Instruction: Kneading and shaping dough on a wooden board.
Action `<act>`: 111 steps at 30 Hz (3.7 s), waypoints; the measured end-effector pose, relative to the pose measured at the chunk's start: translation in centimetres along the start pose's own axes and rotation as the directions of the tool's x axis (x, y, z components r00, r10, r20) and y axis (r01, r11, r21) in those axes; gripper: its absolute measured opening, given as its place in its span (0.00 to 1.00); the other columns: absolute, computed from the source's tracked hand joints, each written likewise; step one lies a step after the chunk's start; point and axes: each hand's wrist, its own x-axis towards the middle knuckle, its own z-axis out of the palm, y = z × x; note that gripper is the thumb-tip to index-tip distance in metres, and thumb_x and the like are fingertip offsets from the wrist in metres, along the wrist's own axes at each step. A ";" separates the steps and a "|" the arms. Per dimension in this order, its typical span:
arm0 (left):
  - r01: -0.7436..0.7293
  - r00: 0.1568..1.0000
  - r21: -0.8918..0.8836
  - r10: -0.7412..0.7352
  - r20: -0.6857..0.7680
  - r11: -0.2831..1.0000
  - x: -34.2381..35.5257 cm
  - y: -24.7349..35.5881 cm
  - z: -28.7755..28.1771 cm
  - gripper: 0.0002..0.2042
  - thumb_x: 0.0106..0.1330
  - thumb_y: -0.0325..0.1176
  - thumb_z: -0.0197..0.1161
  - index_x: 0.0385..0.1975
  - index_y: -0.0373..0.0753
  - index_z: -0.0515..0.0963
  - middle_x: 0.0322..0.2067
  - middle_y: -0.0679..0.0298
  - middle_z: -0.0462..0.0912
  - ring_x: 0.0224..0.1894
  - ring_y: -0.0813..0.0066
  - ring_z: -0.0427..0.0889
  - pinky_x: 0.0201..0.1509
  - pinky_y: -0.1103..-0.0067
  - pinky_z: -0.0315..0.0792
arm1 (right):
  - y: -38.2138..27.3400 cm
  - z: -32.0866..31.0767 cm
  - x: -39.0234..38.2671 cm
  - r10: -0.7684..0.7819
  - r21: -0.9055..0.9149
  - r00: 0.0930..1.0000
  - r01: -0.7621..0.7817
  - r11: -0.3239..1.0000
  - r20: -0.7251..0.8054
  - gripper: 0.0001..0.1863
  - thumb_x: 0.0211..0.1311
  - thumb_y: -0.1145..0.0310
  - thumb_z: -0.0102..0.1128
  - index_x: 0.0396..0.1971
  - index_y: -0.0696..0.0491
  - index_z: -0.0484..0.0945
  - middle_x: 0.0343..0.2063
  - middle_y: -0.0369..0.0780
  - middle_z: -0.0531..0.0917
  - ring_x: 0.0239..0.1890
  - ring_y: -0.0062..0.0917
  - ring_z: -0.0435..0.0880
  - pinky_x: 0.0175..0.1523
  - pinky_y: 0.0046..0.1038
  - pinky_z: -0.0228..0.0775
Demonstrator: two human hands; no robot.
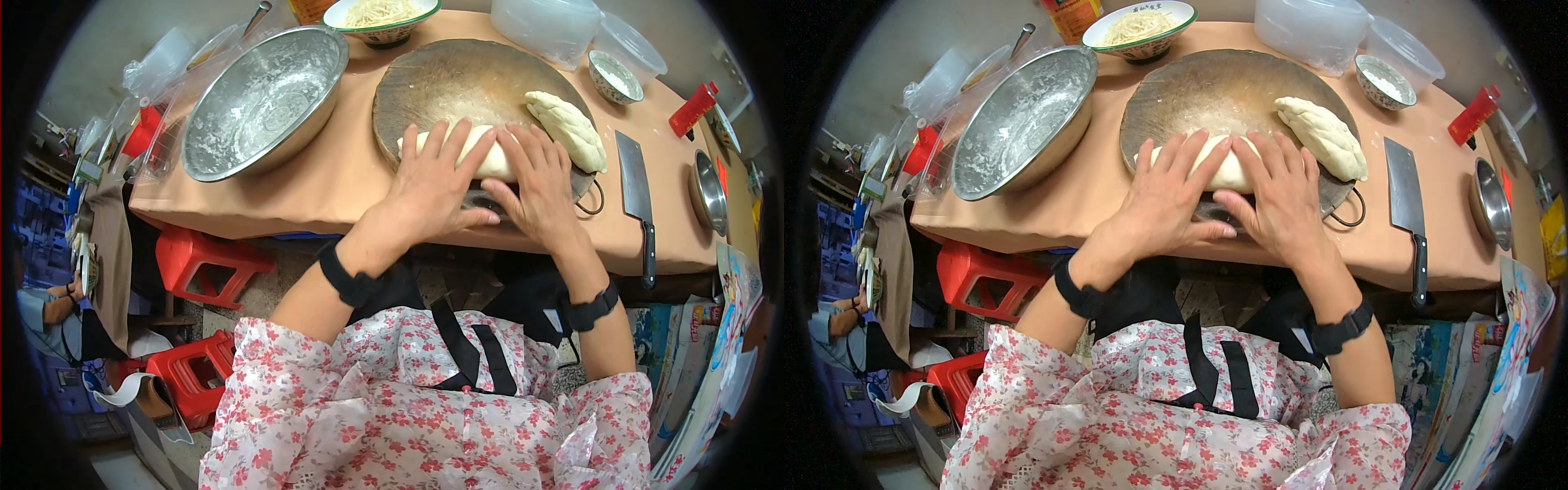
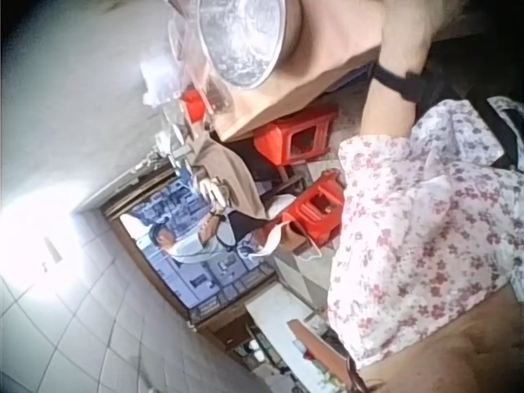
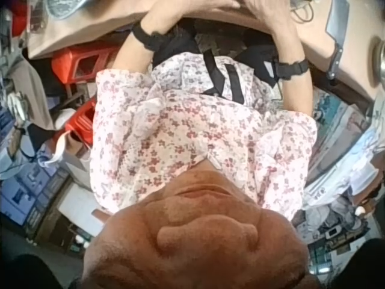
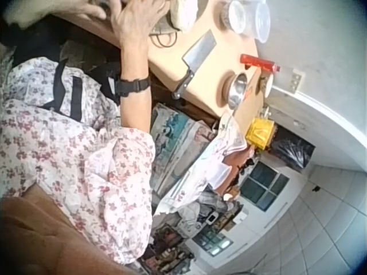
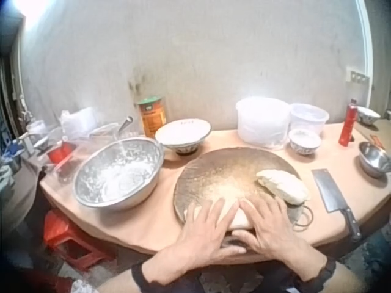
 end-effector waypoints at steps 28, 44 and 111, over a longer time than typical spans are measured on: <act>0.134 0.972 -0.278 -0.073 0.222 0.951 4.1 -3.6 -0.9 0.39 0.59 0.58 0.64 0.69 0.50 0.60 0.62 0.52 0.70 0.65 0.50 0.66 0.67 0.53 0.55 | 2.4 0.2 3.9 0.029 0.112 0.990 -0.045 0.993 0.136 0.32 0.60 0.47 0.61 0.60 0.47 0.70 0.54 0.43 0.77 0.57 0.39 0.73 0.58 0.46 0.62; 0.083 0.990 -0.252 -0.051 0.132 0.964 -0.1 -2.3 -2.4 0.26 0.56 0.39 0.70 0.56 0.45 0.73 0.47 0.59 0.80 0.54 0.57 0.76 0.61 0.64 0.63 | -0.1 -3.2 0.7 0.032 0.095 0.977 -0.053 0.994 0.210 0.31 0.50 0.52 0.71 0.54 0.47 0.74 0.39 0.40 0.78 0.45 0.37 0.78 0.48 0.37 0.67; 0.248 0.815 -0.134 -0.132 0.564 0.959 10.8 -6.5 0.2 0.58 0.46 0.74 0.65 0.72 0.41 0.52 0.71 0.52 0.56 0.75 0.50 0.46 0.67 0.34 0.40 | 4.4 2.5 8.6 0.180 0.003 0.954 -0.187 0.982 0.241 0.34 0.72 0.41 0.38 0.58 0.56 0.73 0.52 0.53 0.79 0.60 0.44 0.72 0.67 0.45 0.56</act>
